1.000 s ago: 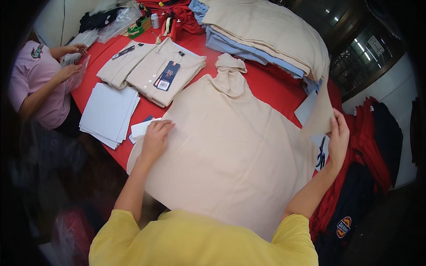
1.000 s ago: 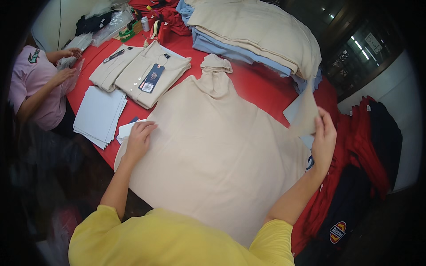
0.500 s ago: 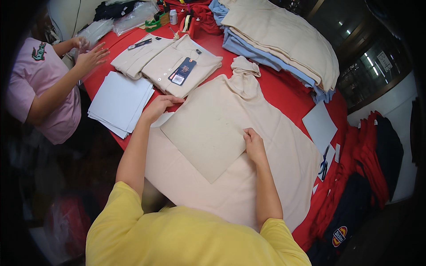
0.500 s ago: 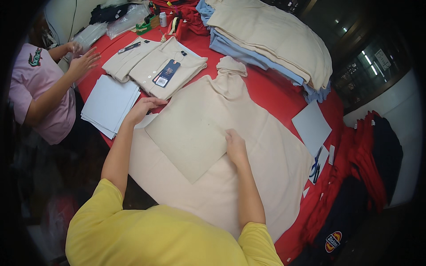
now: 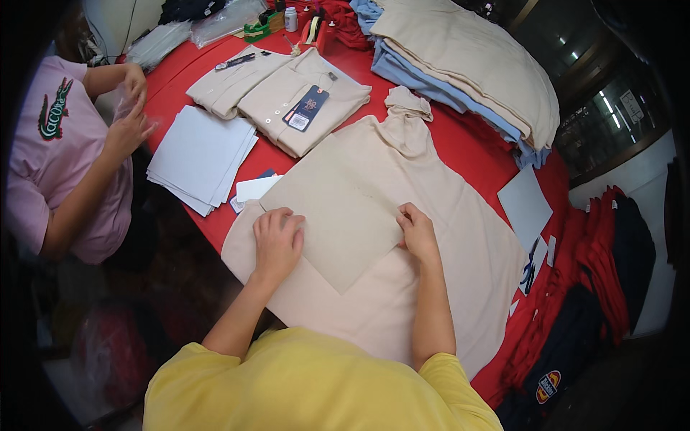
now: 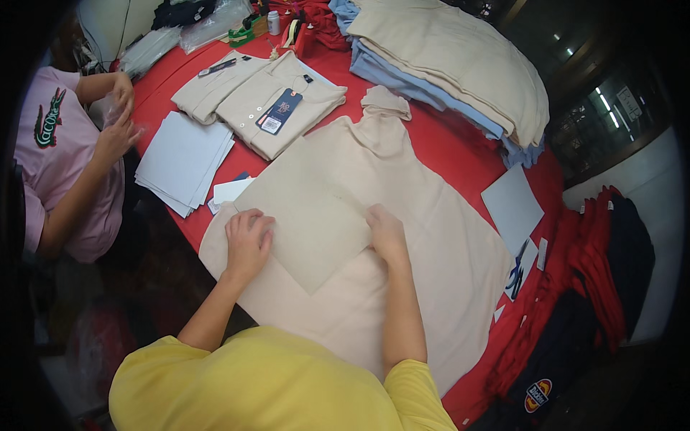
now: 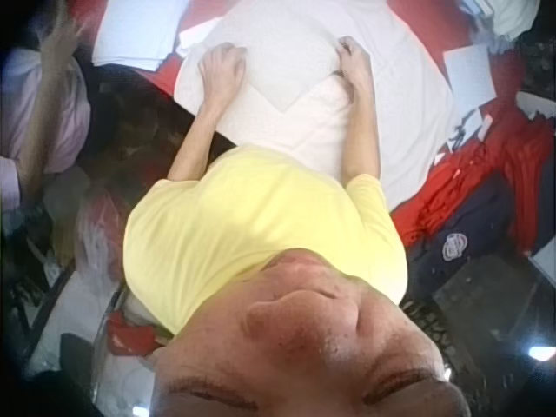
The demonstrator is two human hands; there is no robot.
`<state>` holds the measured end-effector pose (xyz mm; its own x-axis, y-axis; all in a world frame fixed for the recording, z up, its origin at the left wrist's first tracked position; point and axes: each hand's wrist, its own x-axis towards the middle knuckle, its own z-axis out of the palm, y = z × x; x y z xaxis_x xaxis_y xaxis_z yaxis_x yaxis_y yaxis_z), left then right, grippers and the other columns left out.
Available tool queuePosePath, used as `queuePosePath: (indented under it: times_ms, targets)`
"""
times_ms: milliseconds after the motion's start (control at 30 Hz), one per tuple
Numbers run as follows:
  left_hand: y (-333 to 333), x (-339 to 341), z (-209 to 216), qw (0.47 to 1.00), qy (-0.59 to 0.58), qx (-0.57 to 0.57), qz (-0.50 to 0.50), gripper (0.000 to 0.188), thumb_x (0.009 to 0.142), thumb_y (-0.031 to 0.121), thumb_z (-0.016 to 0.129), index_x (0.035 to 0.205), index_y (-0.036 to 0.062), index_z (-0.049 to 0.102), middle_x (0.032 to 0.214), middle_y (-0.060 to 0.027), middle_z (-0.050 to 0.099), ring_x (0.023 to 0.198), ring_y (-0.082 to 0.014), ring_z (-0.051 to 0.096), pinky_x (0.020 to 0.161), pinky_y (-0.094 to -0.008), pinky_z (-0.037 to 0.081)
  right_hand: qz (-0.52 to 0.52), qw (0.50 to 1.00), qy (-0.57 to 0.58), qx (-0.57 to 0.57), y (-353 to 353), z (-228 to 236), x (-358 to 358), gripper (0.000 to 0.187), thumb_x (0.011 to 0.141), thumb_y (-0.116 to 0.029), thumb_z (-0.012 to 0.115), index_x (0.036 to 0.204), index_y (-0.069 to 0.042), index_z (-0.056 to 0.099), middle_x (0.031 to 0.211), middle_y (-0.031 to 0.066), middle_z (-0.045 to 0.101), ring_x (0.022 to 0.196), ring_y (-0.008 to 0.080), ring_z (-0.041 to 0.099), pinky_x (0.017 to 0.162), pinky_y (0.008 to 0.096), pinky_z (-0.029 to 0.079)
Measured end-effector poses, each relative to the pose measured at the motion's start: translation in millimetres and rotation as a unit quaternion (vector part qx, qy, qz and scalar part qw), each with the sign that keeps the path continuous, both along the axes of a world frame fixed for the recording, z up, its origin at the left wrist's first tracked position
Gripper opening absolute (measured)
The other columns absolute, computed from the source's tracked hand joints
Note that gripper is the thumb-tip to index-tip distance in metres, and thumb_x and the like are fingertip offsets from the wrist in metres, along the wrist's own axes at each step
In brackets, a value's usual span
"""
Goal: The person folds a tan-colored garment on a red table, inserts a card, and attaches a clothing tag to it.
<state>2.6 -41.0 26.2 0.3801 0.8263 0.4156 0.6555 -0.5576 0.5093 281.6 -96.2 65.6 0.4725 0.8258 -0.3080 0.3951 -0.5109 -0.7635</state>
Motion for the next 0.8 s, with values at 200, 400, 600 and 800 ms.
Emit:
queuePosePath:
  times_ms: [200, 400, 600, 800]
  targets:
    - [6, -31, -13, 0.998, 0.021, 0.006, 0.058, 0.031, 0.081, 0.013, 0.067, 0.110, 0.0059, 0.060, 0.119, -0.0136, 0.051, 0.114, -0.0324, 0.045, 0.100, -0.0461, 0.032, 0.012, 1.000, -0.004, 0.014, -3, -13, 6, 0.023, 0.092, -0.015, 0.052, 0.108, 0.000, 0.061, 0.095, 0.0181, 0.065, 0.072, 0.0258, 0.064, 0.053, 0.0338, 0.051]
    - [10, -32, -20, 0.999, -0.003, -0.004, 0.047, 0.035, 0.083, 0.016, 0.067, 0.116, 0.0042, 0.059, 0.131, -0.0181, 0.046, 0.126, -0.0373, 0.039, 0.108, -0.0502, 0.028, 0.027, 0.995, -0.092, -0.004, 9, -24, 9, 0.022, 0.091, -0.015, 0.055, 0.106, -0.001, 0.062, 0.090, 0.0211, 0.066, 0.074, 0.0322, 0.064, 0.065, 0.0407, 0.051]
    - [8, -33, -20, 0.999, 0.024, 0.004, 0.043, 0.039, 0.084, 0.017, 0.067, 0.120, 0.0044, 0.058, 0.136, -0.0187, 0.043, 0.131, -0.0382, 0.036, 0.110, -0.0519, 0.026, -0.004, 0.998, -0.060, -0.023, 13, -11, -3, 0.022, 0.091, -0.016, 0.055, 0.107, -0.004, 0.063, 0.096, 0.0245, 0.065, 0.087, 0.0401, 0.064, 0.077, 0.0440, 0.049]
    - [8, -32, -23, 0.999, 0.025, 0.010, 0.042, 0.037, 0.084, 0.017, 0.066, 0.119, 0.0059, 0.059, 0.137, -0.0169, 0.044, 0.132, -0.0378, 0.036, 0.110, -0.0536, 0.025, 0.023, 0.995, -0.097, -0.006, 18, -21, 4, 0.021, 0.090, -0.014, 0.054, 0.107, -0.004, 0.063, 0.099, 0.0242, 0.065, 0.097, 0.0400, 0.062, 0.084, 0.0438, 0.048]
